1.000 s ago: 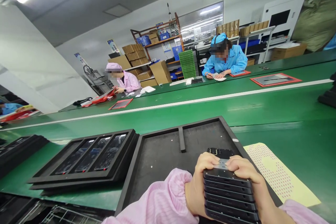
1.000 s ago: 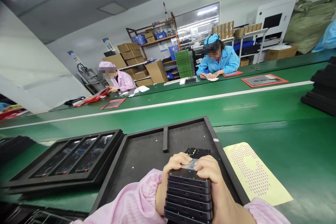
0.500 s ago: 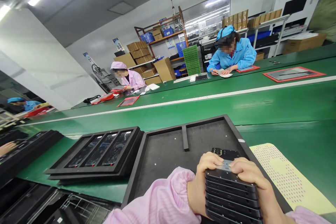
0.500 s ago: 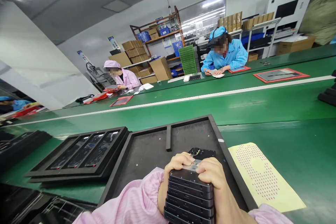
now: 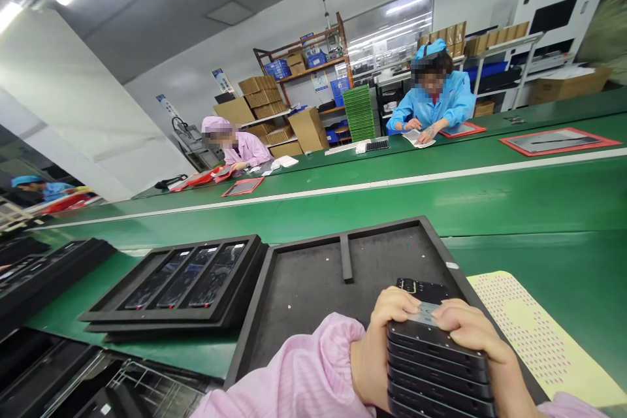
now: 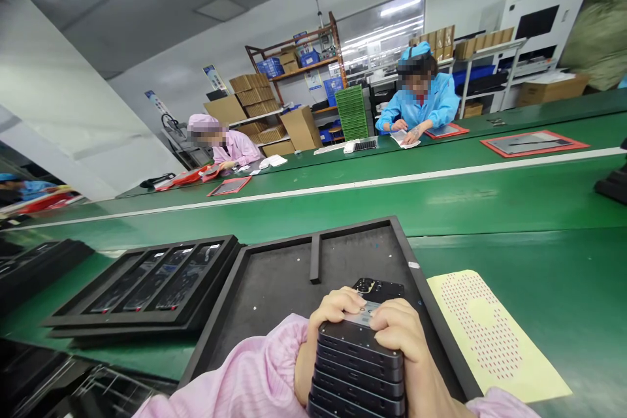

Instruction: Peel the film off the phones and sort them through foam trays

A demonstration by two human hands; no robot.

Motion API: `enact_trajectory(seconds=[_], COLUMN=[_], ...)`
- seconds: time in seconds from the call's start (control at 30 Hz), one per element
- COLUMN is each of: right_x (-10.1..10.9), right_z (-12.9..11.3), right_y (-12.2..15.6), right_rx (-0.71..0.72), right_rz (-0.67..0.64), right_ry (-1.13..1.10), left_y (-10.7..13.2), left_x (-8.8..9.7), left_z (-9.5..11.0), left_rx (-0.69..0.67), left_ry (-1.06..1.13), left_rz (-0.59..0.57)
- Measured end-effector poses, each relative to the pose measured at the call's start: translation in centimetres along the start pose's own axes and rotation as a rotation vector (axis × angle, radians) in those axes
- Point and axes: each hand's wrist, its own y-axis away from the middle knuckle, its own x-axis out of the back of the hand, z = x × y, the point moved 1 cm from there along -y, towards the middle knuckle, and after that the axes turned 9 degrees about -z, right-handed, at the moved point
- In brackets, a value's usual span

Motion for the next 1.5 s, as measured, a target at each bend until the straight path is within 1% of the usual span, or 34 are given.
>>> enact_trajectory(seconds=[0.13,0.27,0.43,0.57,0.63,0.73,0.83,0.93,1.03,1.07,1.13,1.2,1.27,1.43,1.5], right_x=[-0.1,-0.2,-0.1,0.2,0.2,0.0,-0.1,0.0,0.0,0.0,-0.3,-0.5,-0.7,-0.6,-0.6], right_z=[0.0,0.0,-0.4,-0.7,-0.7,-0.7,-1.0,-1.9,-2.9,-3.1,-3.1,-2.9,-2.4,-1.5,-1.3], right_y=[-0.1,-0.3,-0.2,-0.1,-0.2,-0.4,-0.3,0.1,0.5,0.6,0.8,1.0,1.2,1.7,1.8], right_rx=[0.007,0.013,0.013,0.021,0.03,0.041,0.047,0.081,0.102,0.101,0.113,0.134,0.137,0.157,0.152], right_rz=[0.002,0.002,0.022,0.04,0.04,0.028,0.013,0.003,-0.034,-0.048,-0.032,0.02,0.047,0.016,0.03], right_ry=[-0.003,-0.003,0.001,0.012,0.019,0.034,0.05,0.084,0.125,0.14,0.166,0.181,0.171,0.134,0.128], left_y=[0.0,0.2,-0.2,-0.7,-0.7,-0.6,-0.7,-0.8,-0.8,-0.7,-0.6,-0.5,-0.4,0.1,0.5], left_x=[0.0,0.0,-0.5,-0.9,-0.9,-0.7,-0.5,-0.5,-0.5,-0.5,-0.3,-0.2,-0.2,-0.4,-0.5], left_z=[0.0,-0.2,-0.5,0.4,1.2,2.2,2.8,3.0,3.0,3.0,2.8,2.5,2.2,1.3,1.0], left_rx=[0.01,-0.038,-0.169,-0.268,-0.24,-0.18,-0.215,-0.216,-0.2,-0.205,-0.221,-0.22,-0.208,-0.164,-0.135], left_ry=[-0.01,-0.021,-0.001,0.014,0.004,-0.017,-0.02,-0.041,-0.071,-0.077,-0.088,-0.1,-0.103,-0.094,-0.106], left_rz=[-0.02,0.008,0.071,0.127,0.117,0.054,0.017,0.02,0.029,0.02,-0.018,-0.047,-0.052,-0.031,-0.032])
